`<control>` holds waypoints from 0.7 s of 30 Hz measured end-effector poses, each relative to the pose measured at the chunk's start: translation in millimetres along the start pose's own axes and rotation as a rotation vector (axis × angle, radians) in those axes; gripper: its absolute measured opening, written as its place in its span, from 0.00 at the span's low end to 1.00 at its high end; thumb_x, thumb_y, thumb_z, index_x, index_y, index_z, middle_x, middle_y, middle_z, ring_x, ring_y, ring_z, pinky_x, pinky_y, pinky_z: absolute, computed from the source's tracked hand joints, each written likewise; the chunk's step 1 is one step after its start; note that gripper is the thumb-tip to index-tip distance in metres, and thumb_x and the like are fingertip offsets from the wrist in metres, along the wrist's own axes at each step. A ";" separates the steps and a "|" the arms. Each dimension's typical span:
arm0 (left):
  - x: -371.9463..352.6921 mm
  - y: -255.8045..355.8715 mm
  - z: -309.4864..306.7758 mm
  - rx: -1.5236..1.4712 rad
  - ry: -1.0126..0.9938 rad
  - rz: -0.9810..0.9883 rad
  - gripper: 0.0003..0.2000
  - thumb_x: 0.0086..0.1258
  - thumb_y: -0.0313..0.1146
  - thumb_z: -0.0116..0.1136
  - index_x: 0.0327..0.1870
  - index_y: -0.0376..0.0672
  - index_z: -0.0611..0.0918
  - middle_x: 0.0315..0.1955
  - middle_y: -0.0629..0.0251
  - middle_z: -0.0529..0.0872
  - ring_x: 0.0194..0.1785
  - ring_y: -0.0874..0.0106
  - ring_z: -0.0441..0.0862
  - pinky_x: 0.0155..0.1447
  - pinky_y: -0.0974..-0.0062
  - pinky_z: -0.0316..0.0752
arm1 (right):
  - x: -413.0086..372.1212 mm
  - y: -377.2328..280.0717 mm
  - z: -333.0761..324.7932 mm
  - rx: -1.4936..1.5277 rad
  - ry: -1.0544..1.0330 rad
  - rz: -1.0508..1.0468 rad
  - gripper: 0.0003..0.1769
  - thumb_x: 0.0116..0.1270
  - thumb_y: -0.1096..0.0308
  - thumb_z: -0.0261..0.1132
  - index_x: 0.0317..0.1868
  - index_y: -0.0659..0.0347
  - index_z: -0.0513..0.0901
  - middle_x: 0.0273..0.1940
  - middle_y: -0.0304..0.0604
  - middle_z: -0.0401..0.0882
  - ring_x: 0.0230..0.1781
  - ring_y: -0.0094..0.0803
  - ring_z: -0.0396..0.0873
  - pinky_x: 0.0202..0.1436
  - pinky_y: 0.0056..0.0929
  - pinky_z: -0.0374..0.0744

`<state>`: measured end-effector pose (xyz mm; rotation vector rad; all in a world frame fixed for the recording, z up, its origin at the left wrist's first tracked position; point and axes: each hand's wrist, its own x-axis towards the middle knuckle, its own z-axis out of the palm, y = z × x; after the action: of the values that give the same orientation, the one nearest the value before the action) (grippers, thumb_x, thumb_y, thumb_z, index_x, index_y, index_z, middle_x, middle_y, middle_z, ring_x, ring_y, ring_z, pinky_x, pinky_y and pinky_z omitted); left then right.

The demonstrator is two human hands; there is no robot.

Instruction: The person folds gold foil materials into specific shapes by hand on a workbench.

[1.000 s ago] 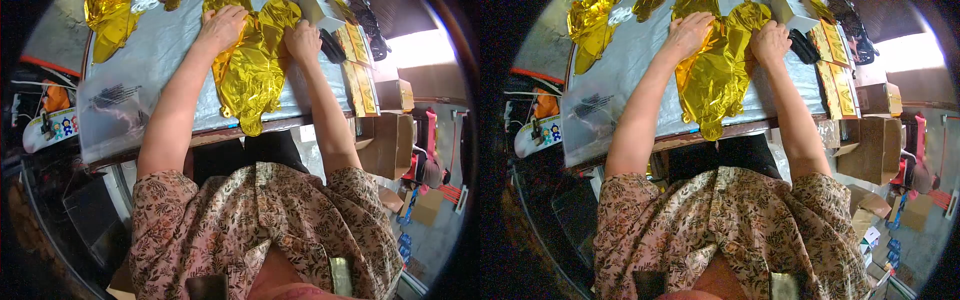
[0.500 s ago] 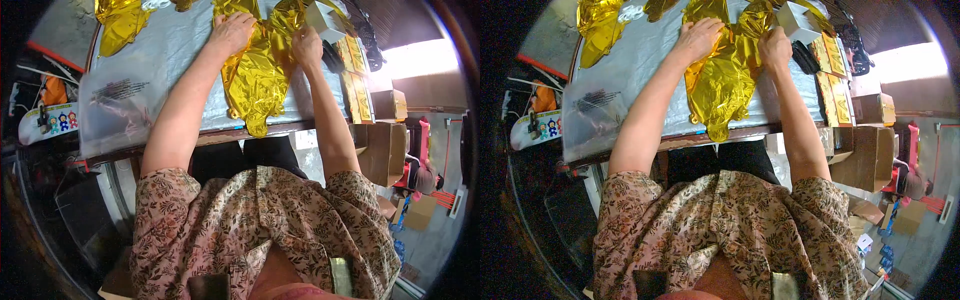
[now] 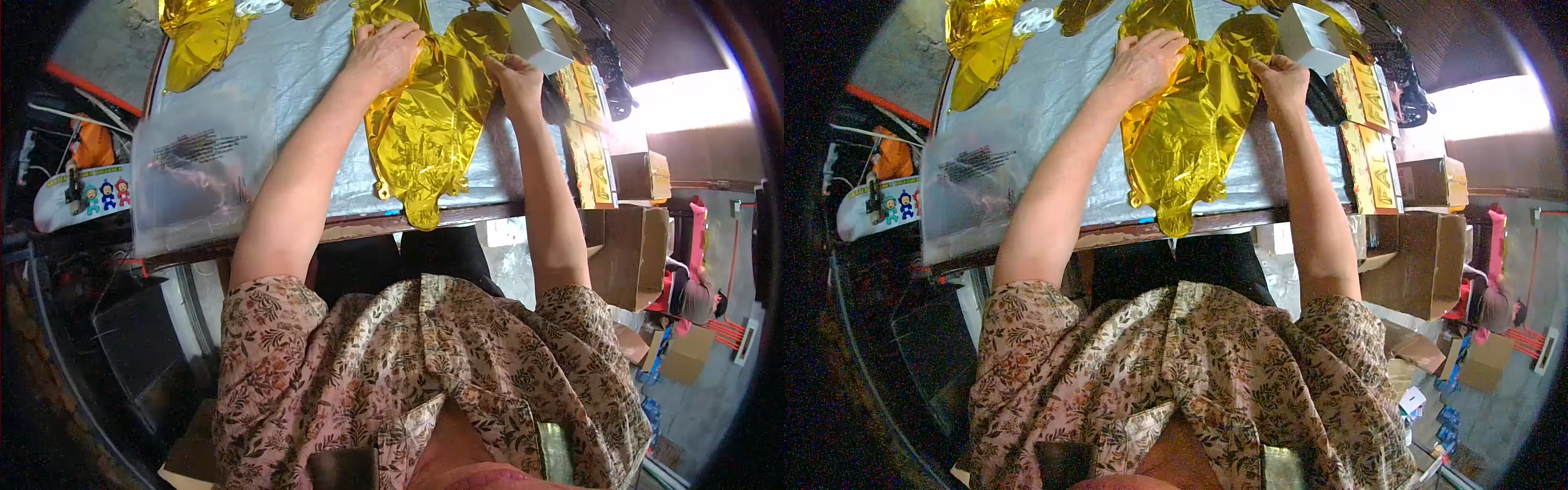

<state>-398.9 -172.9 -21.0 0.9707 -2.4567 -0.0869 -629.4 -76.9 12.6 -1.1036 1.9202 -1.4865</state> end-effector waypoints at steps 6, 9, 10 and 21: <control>0.0 1.4 -1.7 0.011 -0.026 -0.009 0.20 0.82 0.42 0.52 0.70 0.51 0.80 0.73 0.69 0.77 0.76 0.68 0.71 0.74 0.53 0.62 | -1.1 0.3 0.0 0.022 -0.022 0.007 0.11 0.64 0.73 0.77 0.43 0.73 0.89 0.34 0.40 0.89 0.28 0.21 0.81 0.33 0.22 0.78; 0.8 1.0 1.3 0.028 -0.022 0.000 0.20 0.83 0.43 0.52 0.71 0.52 0.79 0.73 0.69 0.77 0.76 0.68 0.71 0.75 0.53 0.62 | -1.3 2.4 -0.9 0.056 -0.025 0.006 0.10 0.64 0.72 0.77 0.41 0.70 0.89 0.32 0.36 0.87 0.28 0.18 0.78 0.32 0.19 0.75; 1.0 0.5 3.0 0.036 -0.015 0.000 0.20 0.83 0.43 0.52 0.71 0.52 0.79 0.73 0.70 0.77 0.77 0.68 0.71 0.75 0.53 0.62 | -0.8 2.9 -0.3 0.067 -0.026 0.003 0.10 0.64 0.72 0.77 0.40 0.70 0.89 0.32 0.36 0.87 0.27 0.18 0.78 0.32 0.19 0.75; -0.2 0.4 3.2 0.022 -0.005 -0.007 0.20 0.83 0.44 0.52 0.72 0.53 0.78 0.73 0.70 0.77 0.77 0.67 0.70 0.77 0.52 0.60 | 4.3 8.3 -0.4 0.149 -0.017 0.053 0.10 0.64 0.73 0.77 0.42 0.70 0.88 0.35 0.40 0.89 0.31 0.22 0.83 0.36 0.20 0.79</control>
<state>-400.6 -172.9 -23.7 0.9900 -2.4639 -0.0656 -634.7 -79.4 5.3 -0.9884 1.7815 -1.5586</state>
